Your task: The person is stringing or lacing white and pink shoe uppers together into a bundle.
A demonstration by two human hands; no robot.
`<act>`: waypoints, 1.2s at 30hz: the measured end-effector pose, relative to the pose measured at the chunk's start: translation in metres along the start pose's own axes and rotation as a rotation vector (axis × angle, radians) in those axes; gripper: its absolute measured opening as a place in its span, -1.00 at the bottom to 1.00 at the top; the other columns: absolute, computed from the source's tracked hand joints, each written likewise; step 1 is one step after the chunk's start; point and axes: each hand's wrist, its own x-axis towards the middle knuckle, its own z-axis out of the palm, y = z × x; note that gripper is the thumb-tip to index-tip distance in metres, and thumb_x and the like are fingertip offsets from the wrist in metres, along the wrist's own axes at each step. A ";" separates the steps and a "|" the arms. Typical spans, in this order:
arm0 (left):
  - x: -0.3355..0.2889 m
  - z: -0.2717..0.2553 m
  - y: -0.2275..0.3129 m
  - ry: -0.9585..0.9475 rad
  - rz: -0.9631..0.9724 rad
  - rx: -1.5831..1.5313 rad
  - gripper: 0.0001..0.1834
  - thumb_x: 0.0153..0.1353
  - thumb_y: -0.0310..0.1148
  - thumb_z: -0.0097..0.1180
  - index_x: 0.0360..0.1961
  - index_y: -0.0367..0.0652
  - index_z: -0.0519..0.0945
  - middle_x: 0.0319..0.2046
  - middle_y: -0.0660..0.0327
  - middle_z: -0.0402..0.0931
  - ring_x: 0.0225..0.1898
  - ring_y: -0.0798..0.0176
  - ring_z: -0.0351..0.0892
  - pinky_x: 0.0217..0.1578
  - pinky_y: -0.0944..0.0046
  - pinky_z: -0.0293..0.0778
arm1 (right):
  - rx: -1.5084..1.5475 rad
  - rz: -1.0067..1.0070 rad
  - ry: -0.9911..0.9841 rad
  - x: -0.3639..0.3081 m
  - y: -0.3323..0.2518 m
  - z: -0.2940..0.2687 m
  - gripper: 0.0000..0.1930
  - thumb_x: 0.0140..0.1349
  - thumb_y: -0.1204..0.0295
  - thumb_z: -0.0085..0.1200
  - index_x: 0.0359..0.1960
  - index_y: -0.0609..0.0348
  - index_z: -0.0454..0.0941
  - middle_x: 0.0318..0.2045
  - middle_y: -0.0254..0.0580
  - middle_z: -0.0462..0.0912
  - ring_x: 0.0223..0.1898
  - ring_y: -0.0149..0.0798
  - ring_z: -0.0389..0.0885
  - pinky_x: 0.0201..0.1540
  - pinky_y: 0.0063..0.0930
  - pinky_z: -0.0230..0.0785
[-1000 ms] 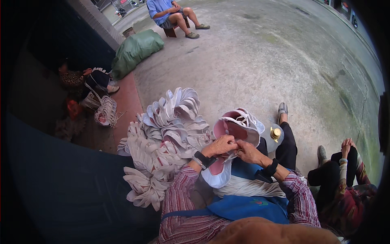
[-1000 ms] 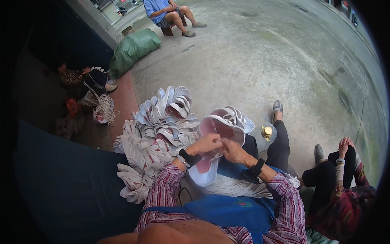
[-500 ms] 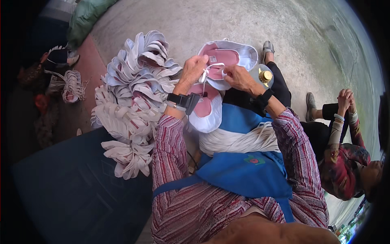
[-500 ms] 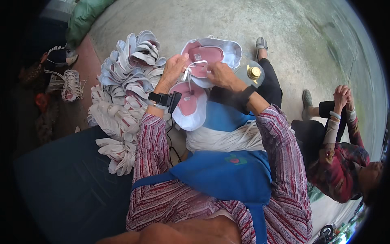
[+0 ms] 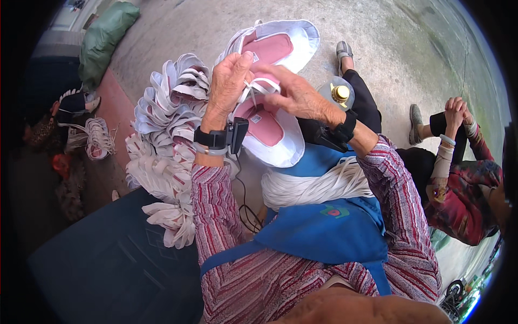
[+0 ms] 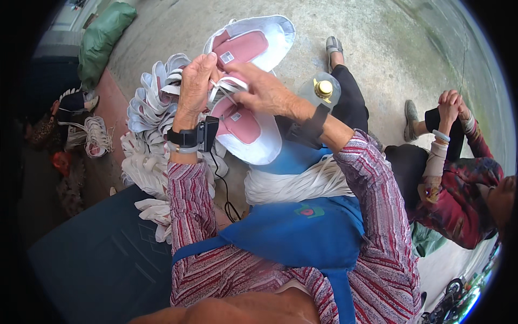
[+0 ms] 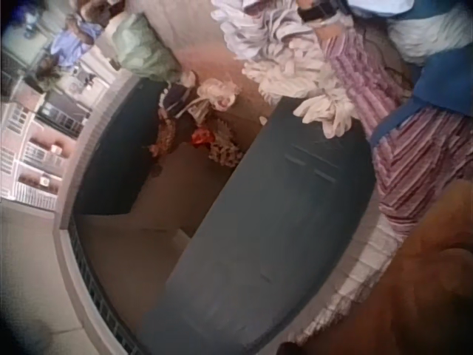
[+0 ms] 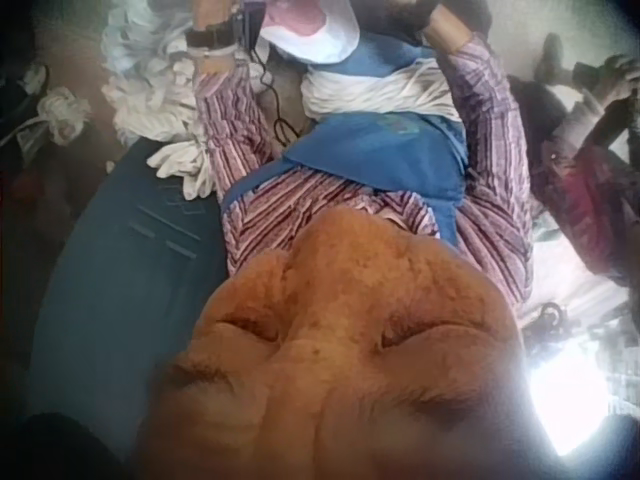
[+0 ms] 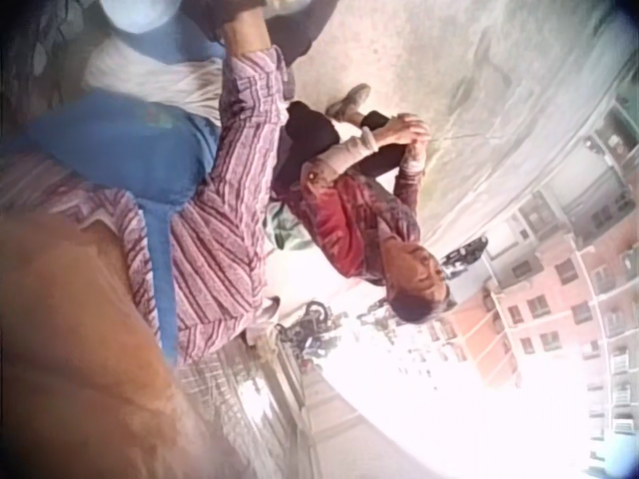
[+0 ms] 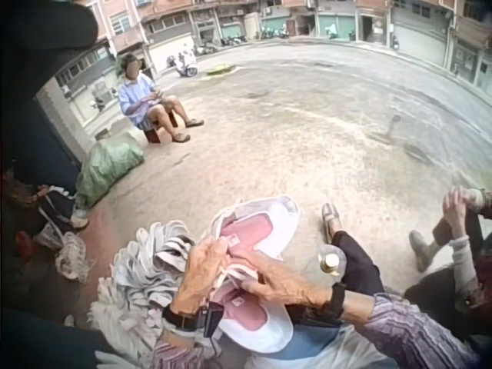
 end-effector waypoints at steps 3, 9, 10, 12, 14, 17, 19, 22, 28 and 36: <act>-0.001 0.007 0.011 -0.012 -0.006 0.069 -0.62 0.19 -0.05 0.03 -0.50 -0.18 0.45 -0.71 0.39 0.36 -0.68 0.57 0.28 -0.69 0.55 0.17 | 0.133 -0.061 -0.109 0.004 0.000 0.007 -0.55 0.10 0.38 0.05 0.05 0.15 0.27 -0.34 -0.07 0.53 -0.48 -0.27 0.56 -0.35 -0.41 0.43; -0.001 -0.008 -0.007 0.013 -0.032 0.030 -0.61 0.18 -0.06 0.04 -0.57 -0.14 0.38 -0.73 0.41 0.30 -0.69 0.56 0.22 -0.66 0.53 0.19 | 0.111 0.000 -0.076 0.007 0.007 0.013 -0.84 0.24 0.42 -0.14 -0.30 0.22 0.47 -0.61 -0.26 0.51 -0.58 -0.38 0.51 -0.50 -0.52 0.36; 0.001 -0.008 -0.012 -0.015 -0.040 0.119 -0.62 0.19 -0.06 0.03 -0.56 -0.15 0.39 -0.71 0.40 0.32 -0.67 0.55 0.24 -0.64 0.53 0.20 | 0.179 0.049 -0.102 0.009 0.012 0.006 -0.83 0.25 0.41 -0.15 -0.32 0.22 0.48 -0.64 -0.28 0.46 -0.62 -0.40 0.45 -0.55 -0.54 0.31; 0.008 -0.008 -0.030 -0.075 -0.107 0.242 -0.67 0.19 -0.13 0.01 -0.50 -0.19 0.43 -0.67 0.36 0.37 -0.59 0.51 0.34 -0.55 0.48 0.28 | 0.248 0.106 -0.126 0.011 0.023 -0.005 -0.82 0.25 0.41 -0.16 -0.34 0.21 0.49 -0.67 -0.30 0.42 -0.66 -0.42 0.39 -0.60 -0.57 0.25; 0.011 0.004 -0.057 -0.159 -0.082 0.252 -0.70 0.17 -0.16 0.00 -0.48 -0.20 0.44 -0.65 0.34 0.39 -0.57 0.48 0.38 -0.53 0.45 0.31 | 0.150 0.221 -0.167 0.006 0.033 -0.023 -0.79 0.25 0.36 -0.13 -0.39 0.20 0.52 -0.73 -0.40 0.34 -0.73 -0.51 0.26 -0.68 -0.64 0.09; 0.013 0.013 -0.078 -0.317 -0.129 0.399 -0.77 0.13 -0.27 -0.02 -0.40 -0.25 0.47 -0.55 0.24 0.47 -0.50 0.38 0.46 -0.42 0.35 0.40 | 0.013 0.151 -0.253 0.004 0.059 -0.044 -0.77 0.24 0.33 -0.10 -0.44 0.20 0.51 -0.76 -0.46 0.29 -0.77 -0.55 0.20 -0.73 -0.67 0.02; 0.017 0.017 -0.091 -0.408 -0.017 0.560 -0.77 0.13 -0.28 -0.01 -0.30 -0.24 0.49 -0.51 0.20 0.50 -0.46 0.35 0.48 -0.38 0.32 0.40 | 0.224 0.458 -0.148 0.002 0.065 -0.052 -0.76 0.24 0.31 -0.09 -0.47 0.21 0.49 -0.76 -0.46 0.28 -0.77 -0.56 0.18 -0.73 -0.68 0.02; 0.027 0.027 -0.089 -0.451 -0.082 0.442 -0.74 0.12 -0.28 0.03 -0.25 -0.23 0.52 -0.50 0.21 0.52 -0.42 0.36 0.49 -0.34 0.32 0.41 | 0.318 0.482 -0.116 0.007 0.084 -0.067 -0.74 0.24 0.29 -0.08 -0.47 0.21 0.49 -0.74 -0.45 0.29 -0.77 -0.57 0.18 -0.72 -0.68 0.04; 0.048 0.028 -0.105 -0.422 -0.227 0.374 -0.77 0.14 -0.25 0.05 -0.37 -0.23 0.55 -0.54 0.37 0.42 -0.43 0.49 0.35 -0.37 0.45 0.31 | 0.242 0.461 -0.033 0.033 0.085 -0.075 -0.78 0.22 0.34 -0.06 -0.43 0.24 0.50 -0.71 -0.49 0.25 -0.74 -0.59 0.19 -0.74 -0.72 0.05; 0.066 0.019 -0.105 -0.365 -0.184 0.475 -0.70 0.10 -0.18 0.06 -0.39 -0.26 0.50 -0.59 0.29 0.39 -0.50 0.41 0.33 -0.42 0.37 0.31 | 0.582 0.591 0.152 0.058 0.082 -0.087 -0.74 0.27 0.36 -0.11 -0.25 0.31 0.54 -0.74 -0.55 0.21 -0.83 -0.66 0.14 -0.84 -0.81 -0.01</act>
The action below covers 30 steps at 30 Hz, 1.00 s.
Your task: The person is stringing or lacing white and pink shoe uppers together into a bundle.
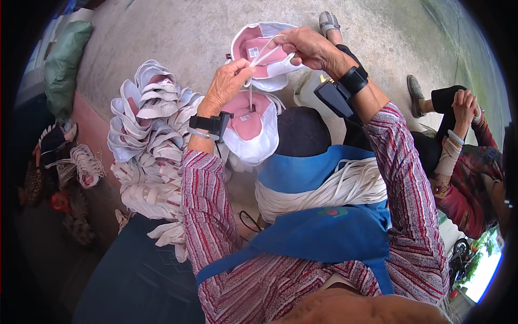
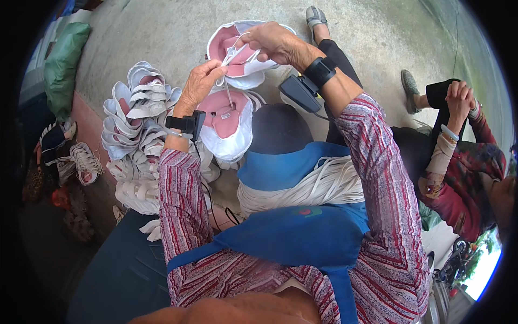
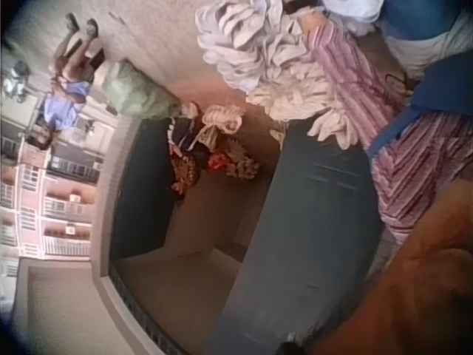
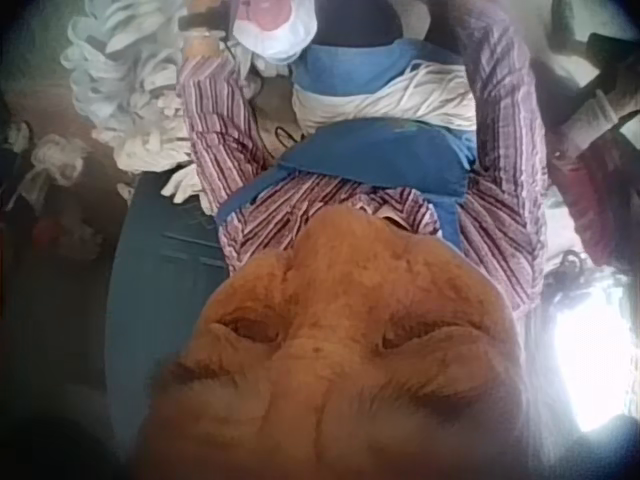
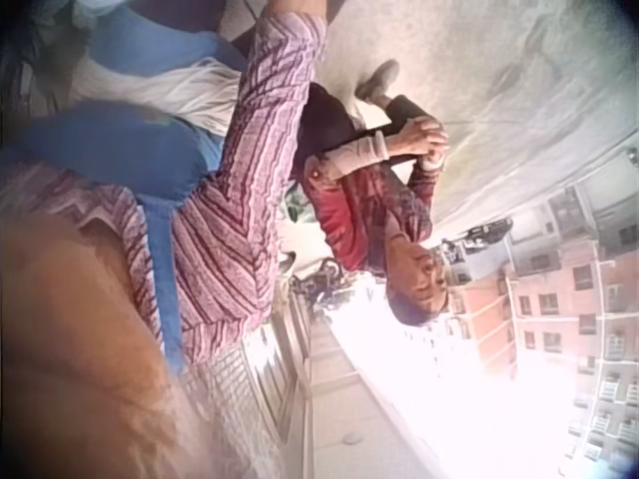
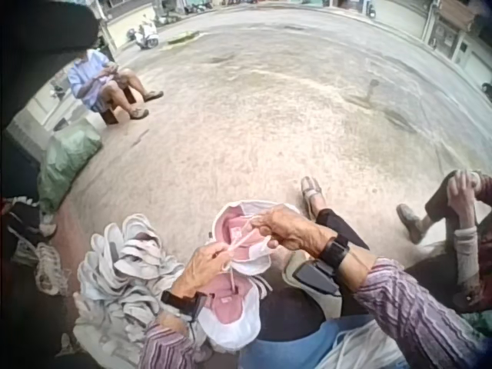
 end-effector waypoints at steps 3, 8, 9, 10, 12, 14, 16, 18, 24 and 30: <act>0.003 -0.001 -0.006 -0.033 -0.005 -0.036 -0.66 0.15 -0.12 0.01 -0.39 -0.24 0.50 -0.58 0.32 0.38 -0.49 0.43 0.31 -0.42 0.39 0.29 | -0.029 0.033 -0.041 0.002 0.000 -0.002 -0.74 0.28 0.35 -0.11 -0.25 0.32 0.53 -0.76 -0.54 0.22 -0.84 -0.66 0.16 -0.85 -0.80 0.00; 0.006 0.001 -0.012 -0.149 -0.059 -0.269 -0.63 0.22 -0.08 -0.09 -0.37 -0.19 0.52 -0.57 0.39 0.37 -0.51 0.48 0.28 -0.43 0.44 0.27 | 0.173 0.019 -0.155 0.008 -0.002 -0.013 -0.74 0.30 0.40 -0.15 -0.14 0.35 0.46 -0.74 -0.53 0.25 -0.81 -0.69 0.06 -0.82 -0.84 -0.15; 0.008 0.001 -0.013 -0.175 -0.063 -0.286 -0.64 0.23 -0.10 -0.09 -0.33 -0.20 0.54 -0.56 0.39 0.35 -0.49 0.48 0.27 -0.41 0.44 0.26 | 0.172 0.017 -0.155 0.011 -0.002 -0.013 -0.74 0.30 0.40 -0.15 -0.14 0.35 0.46 -0.74 -0.53 0.25 -0.81 -0.69 0.06 -0.82 -0.84 -0.15; 0.009 0.001 -0.014 -0.201 -0.067 -0.302 -0.64 0.25 -0.13 -0.10 -0.29 -0.22 0.56 -0.55 0.39 0.34 -0.47 0.49 0.25 -0.40 0.45 0.25 | 0.278 0.039 -0.113 0.013 0.000 -0.012 -0.74 0.31 0.40 -0.17 -0.14 0.35 0.46 -0.74 -0.53 0.24 -0.79 -0.68 0.03 -0.80 -0.83 -0.16; 0.010 0.002 -0.010 -0.206 -0.070 -0.307 -0.64 0.24 -0.13 -0.10 -0.28 -0.22 0.56 -0.55 0.39 0.34 -0.47 0.49 0.25 -0.39 0.46 0.26 | 0.405 0.027 -0.127 0.017 0.008 -0.018 -0.75 0.32 0.47 -0.28 -0.17 0.41 0.42 -0.73 -0.49 0.32 -0.77 -0.68 0.16 -0.83 -0.87 -0.01; 0.009 0.004 -0.005 -0.212 -0.077 -0.308 -0.64 0.24 -0.12 -0.09 -0.27 -0.22 0.56 -0.54 0.40 0.35 -0.47 0.49 0.26 -0.39 0.46 0.26 | 0.471 0.058 -0.121 0.020 0.012 -0.025 -0.75 0.32 0.49 -0.31 -0.15 0.41 0.40 -0.73 -0.49 0.31 -0.78 -0.67 0.15 -0.83 -0.87 -0.03; 0.009 0.008 0.001 -0.182 -0.108 -0.210 -0.63 0.23 -0.10 -0.08 -0.26 -0.21 0.57 -0.54 0.40 0.35 -0.48 0.49 0.25 -0.40 0.47 0.26 | 0.539 0.089 -0.117 0.024 0.014 -0.029 -0.74 0.32 0.51 -0.34 -0.13 0.40 0.39 -0.74 -0.50 0.30 -0.78 -0.67 0.14 -0.84 -0.87 -0.05; 0.011 0.010 -0.002 -0.164 -0.106 -0.195 -0.62 0.22 -0.09 -0.07 -0.26 -0.20 0.57 -0.54 0.40 0.34 -0.48 0.50 0.25 -0.41 0.47 0.26 | 0.565 0.101 -0.090 0.025 0.011 -0.029 -0.73 0.32 0.53 -0.40 -0.12 0.38 0.37 -0.74 -0.51 0.28 -0.79 -0.66 0.10 -0.84 -0.87 -0.10; 0.018 0.014 -0.002 -0.121 -0.106 -0.251 -0.63 0.16 -0.06 0.02 -0.30 -0.19 0.55 -0.59 0.42 0.33 -0.53 0.51 0.25 -0.49 0.48 0.24 | 0.604 0.117 0.018 0.035 0.009 -0.036 -0.72 0.35 0.48 -0.36 -0.11 0.43 0.38 -0.72 -0.51 0.23 -0.76 -0.64 -0.05 -0.80 -0.84 -0.16; 0.014 0.012 -0.017 -0.109 -0.112 -0.412 -0.66 0.22 -0.13 -0.03 -0.28 -0.21 0.55 -0.59 0.41 0.34 -0.54 0.51 0.24 -0.47 0.51 0.24 | -0.183 -0.134 0.139 0.030 0.008 -0.044 -0.72 0.29 0.38 -0.18 -0.08 0.29 0.43 -0.59 -0.37 0.44 -0.71 -0.60 0.23 -0.74 -0.75 0.13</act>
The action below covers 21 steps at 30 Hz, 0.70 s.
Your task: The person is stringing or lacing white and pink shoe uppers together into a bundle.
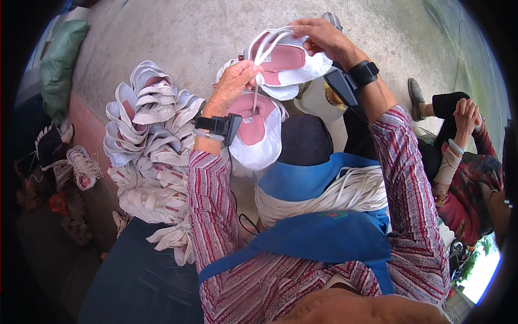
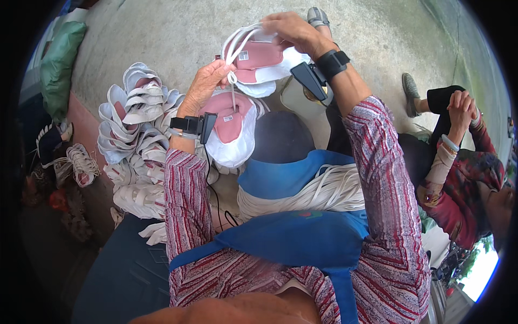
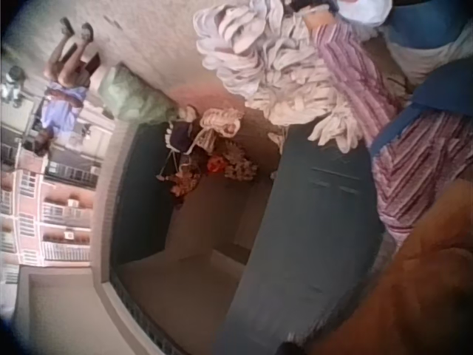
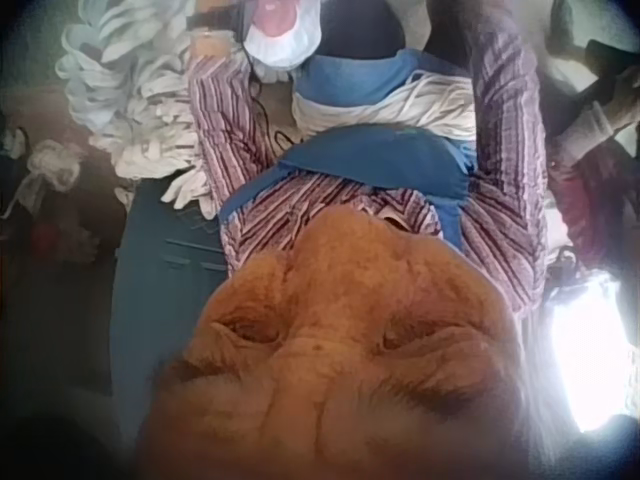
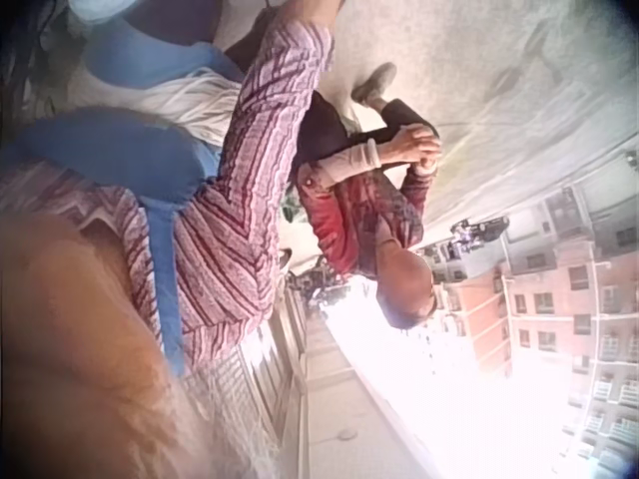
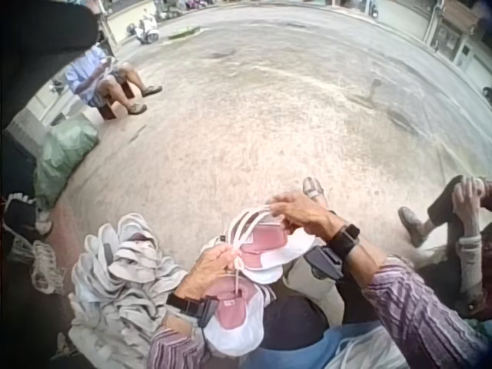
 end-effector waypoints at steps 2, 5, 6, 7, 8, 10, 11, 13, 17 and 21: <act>0.000 -0.004 -0.005 -0.008 -0.006 -0.083 -0.66 0.22 -0.13 -0.03 -0.27 -0.23 0.54 -0.58 0.40 0.35 -0.54 0.51 0.24 -0.47 0.52 0.24 | -0.441 -0.194 0.245 -0.004 -0.001 0.000 -0.69 0.19 0.28 -0.02 -0.09 0.15 0.50 -0.41 -0.23 0.55 -0.64 -0.56 0.34 -0.70 -0.65 0.21; -0.003 -0.007 -0.006 -0.028 -0.003 -0.156 -0.65 0.23 -0.13 -0.03 -0.25 -0.25 0.52 -0.57 0.39 0.37 -0.53 0.51 0.26 -0.47 0.54 0.23 | -0.296 -0.142 0.007 -0.019 -0.006 0.003 -0.72 0.18 0.28 -0.01 -0.19 0.20 0.55 -0.45 -0.23 0.56 -0.65 -0.57 0.34 -0.71 -0.69 0.15; -0.004 -0.009 -0.008 -0.039 -0.012 -0.155 -0.66 0.23 -0.14 -0.04 -0.26 -0.24 0.52 -0.56 0.39 0.38 -0.53 0.51 0.26 -0.46 0.54 0.24 | -0.336 -0.023 -0.101 -0.023 -0.006 0.017 -0.72 0.19 0.25 -0.02 -0.26 0.21 0.58 -0.51 -0.24 0.55 -0.69 -0.57 0.29 -0.72 -0.71 0.10; -0.005 -0.011 -0.010 -0.049 -0.022 -0.153 -0.67 0.24 -0.15 -0.04 -0.27 -0.23 0.52 -0.55 0.38 0.39 -0.52 0.52 0.27 -0.46 0.54 0.24 | -0.363 0.023 -0.174 -0.025 0.001 0.036 -0.69 0.19 0.21 -0.02 -0.26 0.21 0.58 -0.56 -0.28 0.54 -0.73 -0.56 0.27 -0.74 -0.70 0.09; -0.001 -0.006 -0.007 -0.062 -0.010 -0.153 -0.67 0.24 -0.15 -0.04 -0.27 -0.23 0.52 -0.55 0.38 0.39 -0.52 0.52 0.27 -0.46 0.54 0.24 | -0.359 0.032 -0.136 -0.026 0.008 0.047 -0.66 0.19 0.19 -0.03 -0.26 0.23 0.57 -0.55 -0.27 0.55 -0.73 -0.57 0.29 -0.75 -0.68 0.09; -0.003 -0.005 -0.009 -0.057 0.022 -0.079 -0.68 0.25 -0.18 -0.08 -0.33 -0.24 0.53 -0.57 0.37 0.40 -0.54 0.51 0.29 -0.47 0.53 0.27 | -0.084 0.115 -0.223 -0.023 0.019 0.058 -0.66 0.20 0.18 -0.03 -0.33 0.26 0.54 -0.54 -0.27 0.54 -0.72 -0.56 0.33 -0.77 -0.69 0.10; -0.001 -0.002 -0.007 -0.060 0.023 -0.079 -0.68 0.25 -0.18 -0.08 -0.33 -0.24 0.53 -0.57 0.37 0.40 -0.54 0.51 0.29 -0.47 0.53 0.27 | 0.031 0.197 -0.249 -0.018 0.025 0.058 -0.69 0.20 0.21 -0.02 -0.35 0.26 0.52 -0.53 -0.26 0.54 -0.72 -0.56 0.34 -0.77 -0.71 0.11; 0.003 0.003 -0.004 -0.079 0.010 -0.113 -0.68 0.25 -0.17 -0.09 -0.37 -0.22 0.52 -0.55 0.35 0.41 -0.53 0.50 0.30 -0.46 0.51 0.28 | 0.172 0.183 -0.220 -0.013 0.037 0.053 -0.74 0.20 0.26 -0.01 -0.33 0.25 0.50 -0.54 -0.29 0.52 -0.70 -0.57 0.36 -0.78 -0.73 0.11; -0.001 -0.003 -0.007 -0.076 -0.038 -0.114 -0.68 0.26 -0.16 -0.10 -0.39 -0.21 0.50 -0.54 0.35 0.41 -0.53 0.49 0.31 -0.46 0.51 0.28 | 0.520 0.201 -0.142 -0.014 0.039 0.064 -0.85 0.20 0.39 0.02 -0.29 0.20 0.42 -0.59 -0.36 0.45 -0.67 -0.60 0.37 -0.78 -0.79 0.12; -0.001 0.001 -0.004 -0.084 -0.065 -0.189 -0.69 0.25 -0.16 -0.10 -0.38 -0.20 0.50 -0.55 0.36 0.40 -0.53 0.49 0.31 -0.46 0.51 0.28 | 0.576 0.189 -0.114 -0.014 0.039 0.067 -0.91 0.24 0.44 -0.12 -0.40 0.17 0.34 -0.63 -0.35 0.40 -0.69 -0.55 0.34 -0.77 -0.75 0.09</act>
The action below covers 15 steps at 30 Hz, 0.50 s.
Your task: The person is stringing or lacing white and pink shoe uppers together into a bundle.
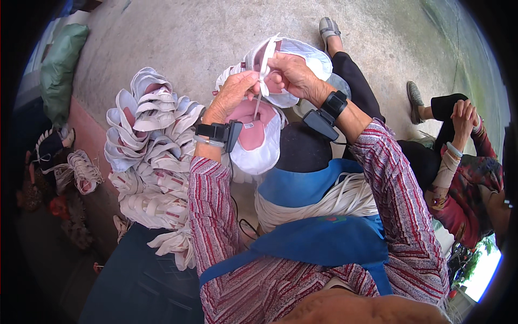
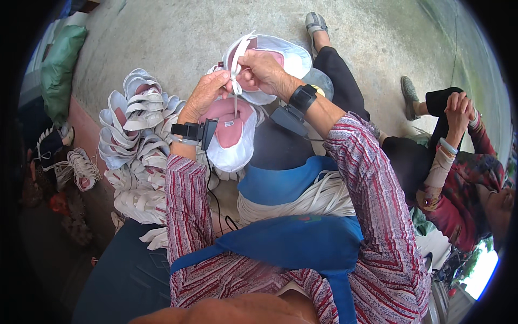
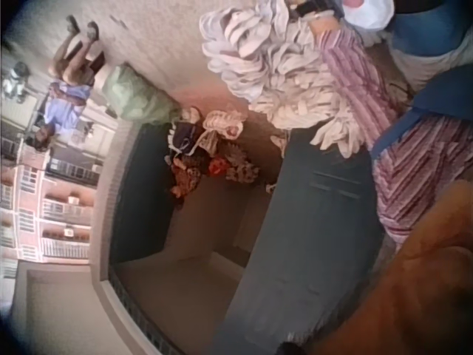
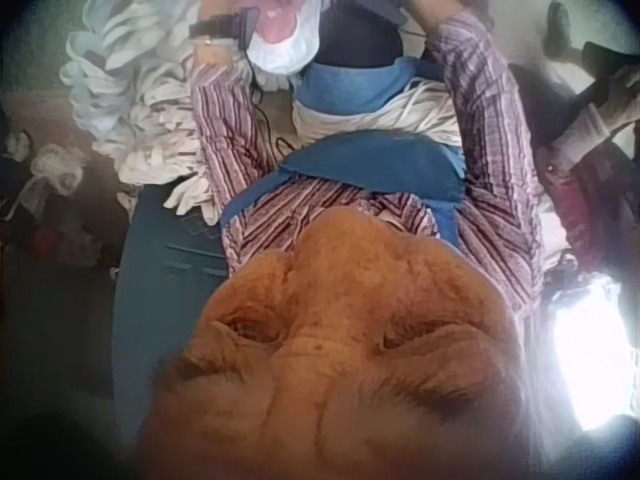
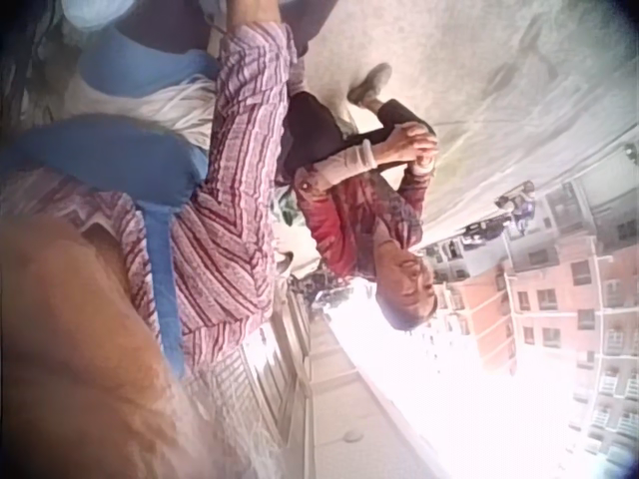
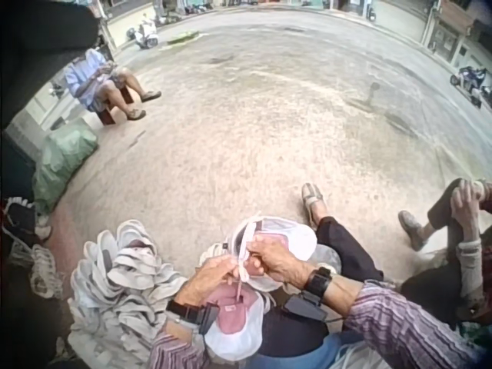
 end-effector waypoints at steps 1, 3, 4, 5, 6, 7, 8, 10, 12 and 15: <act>0.002 0.003 0.002 0.000 -0.006 -0.019 -0.69 0.25 -0.16 -0.10 -0.38 -0.20 0.50 -0.56 0.37 0.39 -0.53 0.50 0.30 -0.46 0.51 0.28 | -0.001 -0.003 0.003 0.000 0.001 -0.003 -0.91 0.24 0.44 -0.12 -0.40 0.17 0.34 -0.63 -0.35 0.40 -0.69 -0.55 0.34 -0.77 -0.75 0.09; 0.002 0.000 0.001 -0.020 -0.008 0.015 -0.69 0.25 -0.16 -0.08 -0.37 -0.21 0.49 -0.55 0.36 0.38 -0.52 0.49 0.30 -0.46 0.50 0.28 | 0.165 0.006 -0.125 0.002 0.003 -0.004 -0.93 0.21 0.48 -0.12 -0.42 0.19 0.36 -0.60 -0.34 0.41 -0.69 -0.56 0.33 -0.74 -0.74 0.14; 0.002 -0.001 0.001 -0.043 -0.010 0.048 -0.70 0.24 -0.16 -0.06 -0.35 -0.22 0.48 -0.55 0.36 0.37 -0.52 0.49 0.29 -0.45 0.50 0.28 | 0.166 0.005 -0.129 0.003 0.003 -0.005 -0.93 0.21 0.48 -0.12 -0.42 0.19 0.36 -0.60 -0.34 0.41 -0.69 -0.56 0.33 -0.74 -0.74 0.14; 0.002 -0.002 0.002 -0.041 -0.009 0.049 -0.70 0.24 -0.16 -0.06 -0.35 -0.22 0.48 -0.55 0.36 0.37 -0.52 0.49 0.29 -0.45 0.50 0.28 | 0.047 0.002 -0.126 0.004 0.001 -0.004 -0.94 0.19 0.49 -0.11 -0.39 0.21 0.38 -0.58 -0.35 0.41 -0.67 -0.57 0.33 -0.72 -0.74 0.16; 0.002 -0.002 0.002 -0.034 -0.027 0.060 -0.70 0.25 -0.17 -0.07 -0.38 -0.22 0.48 -0.55 0.36 0.36 -0.52 0.49 0.30 -0.46 0.50 0.28 | -0.072 -0.002 -0.124 0.004 -0.002 -0.004 -0.93 0.17 0.51 -0.10 -0.36 0.22 0.41 -0.56 -0.36 0.41 -0.66 -0.57 0.33 -0.70 -0.74 0.19; 0.002 -0.003 0.002 -0.028 -0.044 0.071 -0.71 0.25 -0.17 -0.07 -0.40 -0.21 0.47 -0.56 0.36 0.35 -0.52 0.49 0.30 -0.47 0.50 0.28 | -0.072 -0.003 -0.126 0.002 -0.005 -0.005 -0.93 0.17 0.51 -0.10 -0.36 0.22 0.41 -0.56 -0.36 0.41 -0.66 -0.57 0.33 -0.70 -0.74 0.19; 0.002 -0.003 0.001 -0.025 -0.044 0.073 -0.71 0.25 -0.17 -0.07 -0.40 -0.21 0.47 -0.56 0.36 0.35 -0.52 0.49 0.30 -0.47 0.50 0.28 | -0.107 0.013 -0.173 0.000 -0.007 -0.006 -0.86 0.18 0.50 -0.09 -0.25 0.27 0.43 -0.54 -0.35 0.44 -0.64 -0.56 0.37 -0.66 -0.75 0.25; 0.003 -0.005 -0.002 -0.014 -0.028 0.089 -0.70 0.25 -0.19 -0.10 -0.44 -0.21 0.47 -0.59 0.37 0.36 -0.57 0.50 0.29 -0.52 0.51 0.27 | -0.142 0.028 -0.223 -0.002 -0.009 -0.007 -0.77 0.19 0.50 -0.09 -0.14 0.31 0.46 -0.51 -0.35 0.48 -0.62 -0.54 0.40 -0.61 -0.76 0.30; 0.005 -0.006 -0.001 -0.025 -0.031 0.096 -0.70 0.25 -0.19 -0.10 -0.46 -0.20 0.47 -0.59 0.37 0.36 -0.57 0.50 0.30 -0.52 0.50 0.28 | -0.103 0.036 -0.343 -0.002 -0.008 -0.010 -0.74 0.18 0.48 -0.03 -0.10 0.31 0.45 -0.50 -0.34 0.49 -0.60 -0.54 0.41 -0.56 -0.73 0.33; 0.006 -0.007 -0.001 -0.031 -0.053 0.110 -0.69 0.25 -0.18 -0.11 -0.48 -0.20 0.46 -0.60 0.37 0.36 -0.56 0.50 0.31 -0.52 0.49 0.29 | -0.157 0.009 -0.346 -0.003 -0.006 -0.012 -0.76 0.17 0.44 0.02 -0.15 0.29 0.48 -0.54 -0.36 0.47 -0.61 -0.55 0.40 -0.54 -0.72 0.32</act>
